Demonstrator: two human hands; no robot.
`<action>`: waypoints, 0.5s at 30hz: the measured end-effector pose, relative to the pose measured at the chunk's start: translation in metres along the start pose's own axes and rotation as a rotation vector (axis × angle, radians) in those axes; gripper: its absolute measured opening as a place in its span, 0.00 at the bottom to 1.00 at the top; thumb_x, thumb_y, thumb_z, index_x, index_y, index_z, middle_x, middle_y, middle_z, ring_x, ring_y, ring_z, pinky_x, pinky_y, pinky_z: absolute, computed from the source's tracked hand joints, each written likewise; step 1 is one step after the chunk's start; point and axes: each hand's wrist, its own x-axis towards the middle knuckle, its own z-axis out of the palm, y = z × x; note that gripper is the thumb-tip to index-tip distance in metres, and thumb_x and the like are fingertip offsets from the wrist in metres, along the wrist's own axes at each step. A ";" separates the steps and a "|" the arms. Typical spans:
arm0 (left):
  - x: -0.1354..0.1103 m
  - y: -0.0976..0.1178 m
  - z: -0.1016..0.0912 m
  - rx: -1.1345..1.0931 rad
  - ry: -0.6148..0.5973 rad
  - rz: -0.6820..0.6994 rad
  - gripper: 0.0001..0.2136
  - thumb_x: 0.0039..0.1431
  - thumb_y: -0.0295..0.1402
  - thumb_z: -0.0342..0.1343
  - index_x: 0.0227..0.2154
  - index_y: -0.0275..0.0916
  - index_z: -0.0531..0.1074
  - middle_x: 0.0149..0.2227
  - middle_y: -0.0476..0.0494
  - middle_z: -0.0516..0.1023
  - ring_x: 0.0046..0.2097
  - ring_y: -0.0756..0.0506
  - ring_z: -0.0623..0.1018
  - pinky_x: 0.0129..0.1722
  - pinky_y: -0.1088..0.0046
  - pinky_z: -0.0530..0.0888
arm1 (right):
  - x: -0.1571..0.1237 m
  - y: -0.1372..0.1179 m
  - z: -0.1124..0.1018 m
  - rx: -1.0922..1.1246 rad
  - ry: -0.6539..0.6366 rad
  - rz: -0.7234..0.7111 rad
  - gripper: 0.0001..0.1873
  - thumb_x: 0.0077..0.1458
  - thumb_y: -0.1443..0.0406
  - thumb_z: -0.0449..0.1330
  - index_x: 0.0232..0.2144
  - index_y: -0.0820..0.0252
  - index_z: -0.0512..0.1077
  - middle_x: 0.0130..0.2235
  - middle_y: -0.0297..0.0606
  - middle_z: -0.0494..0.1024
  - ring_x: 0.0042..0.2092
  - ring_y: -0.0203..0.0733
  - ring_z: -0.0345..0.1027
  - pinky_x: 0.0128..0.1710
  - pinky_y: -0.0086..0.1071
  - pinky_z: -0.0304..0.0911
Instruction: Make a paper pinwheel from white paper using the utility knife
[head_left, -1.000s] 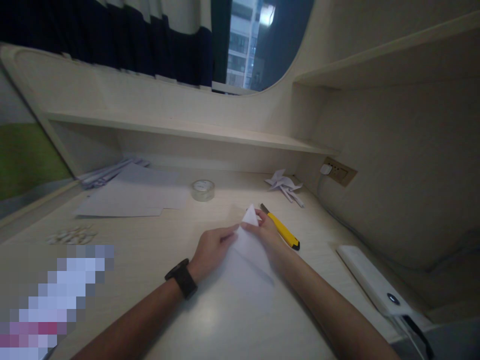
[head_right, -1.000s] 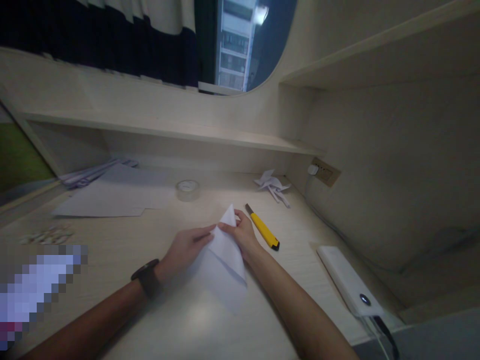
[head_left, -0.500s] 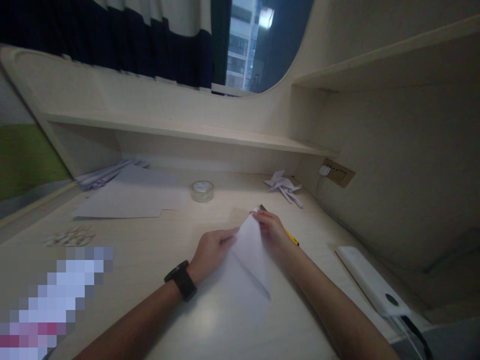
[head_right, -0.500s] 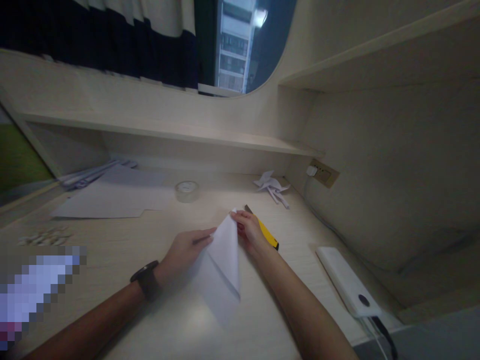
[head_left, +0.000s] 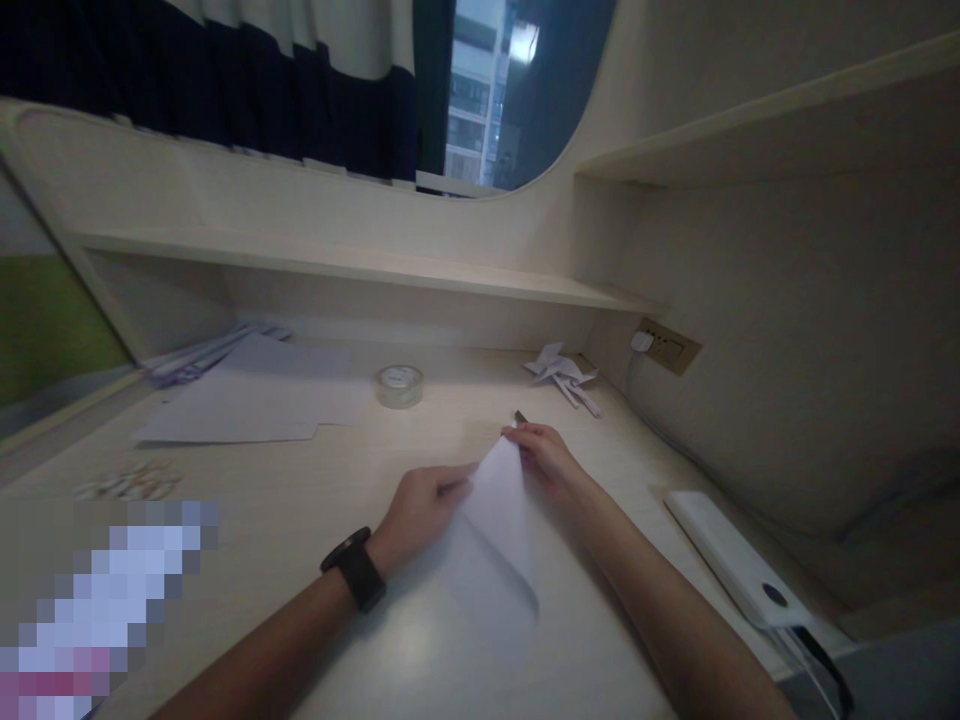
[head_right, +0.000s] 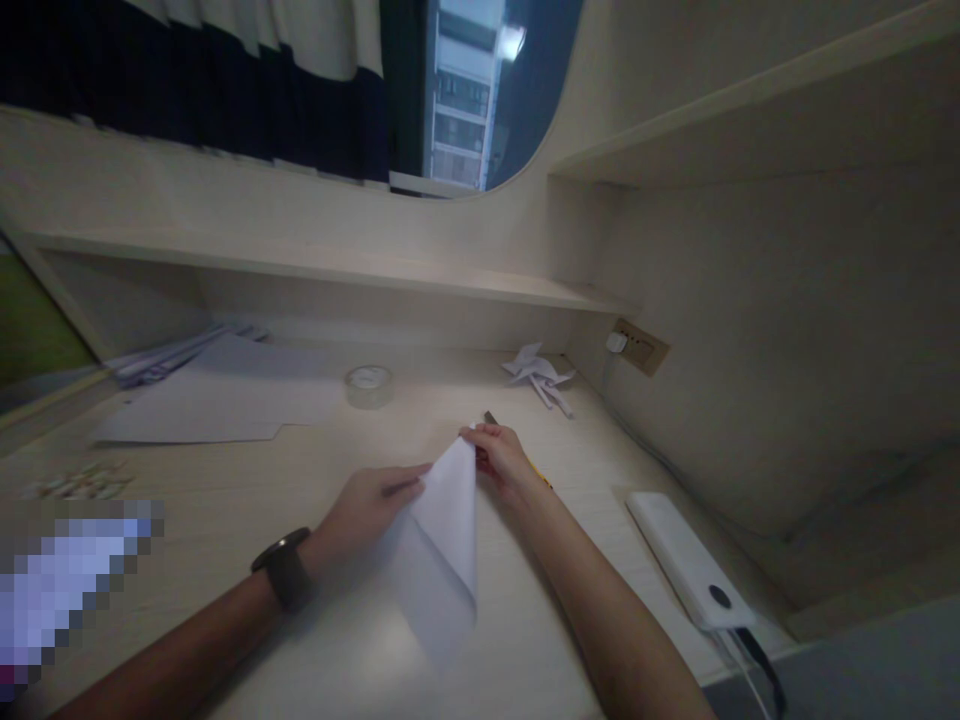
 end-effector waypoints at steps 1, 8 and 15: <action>0.000 0.001 -0.001 -0.013 -0.012 0.003 0.14 0.58 0.29 0.52 0.46 0.42 0.75 0.46 0.49 0.78 0.44 0.44 0.78 0.45 0.70 0.71 | 0.000 0.000 0.000 -0.008 0.002 -0.003 0.13 0.37 0.61 0.71 0.23 0.63 0.72 0.22 0.34 0.72 0.23 0.34 0.63 0.22 0.27 0.55; 0.000 0.010 -0.004 -0.039 0.045 -0.087 0.14 0.59 0.40 0.52 0.37 0.40 0.80 0.36 0.47 0.82 0.36 0.43 0.78 0.33 0.73 0.71 | -0.011 -0.005 0.013 -0.020 -0.055 -0.008 0.15 0.36 0.60 0.71 0.22 0.62 0.71 0.21 0.32 0.71 0.23 0.33 0.62 0.23 0.27 0.56; 0.000 0.008 -0.001 -0.232 0.037 -0.280 0.17 0.51 0.45 0.58 0.26 0.32 0.77 0.18 0.48 0.72 0.18 0.52 0.66 0.17 0.78 0.59 | -0.029 0.001 0.036 -0.055 -0.156 -0.002 0.13 0.40 0.59 0.69 0.23 0.61 0.72 0.22 0.31 0.71 0.22 0.32 0.62 0.23 0.27 0.55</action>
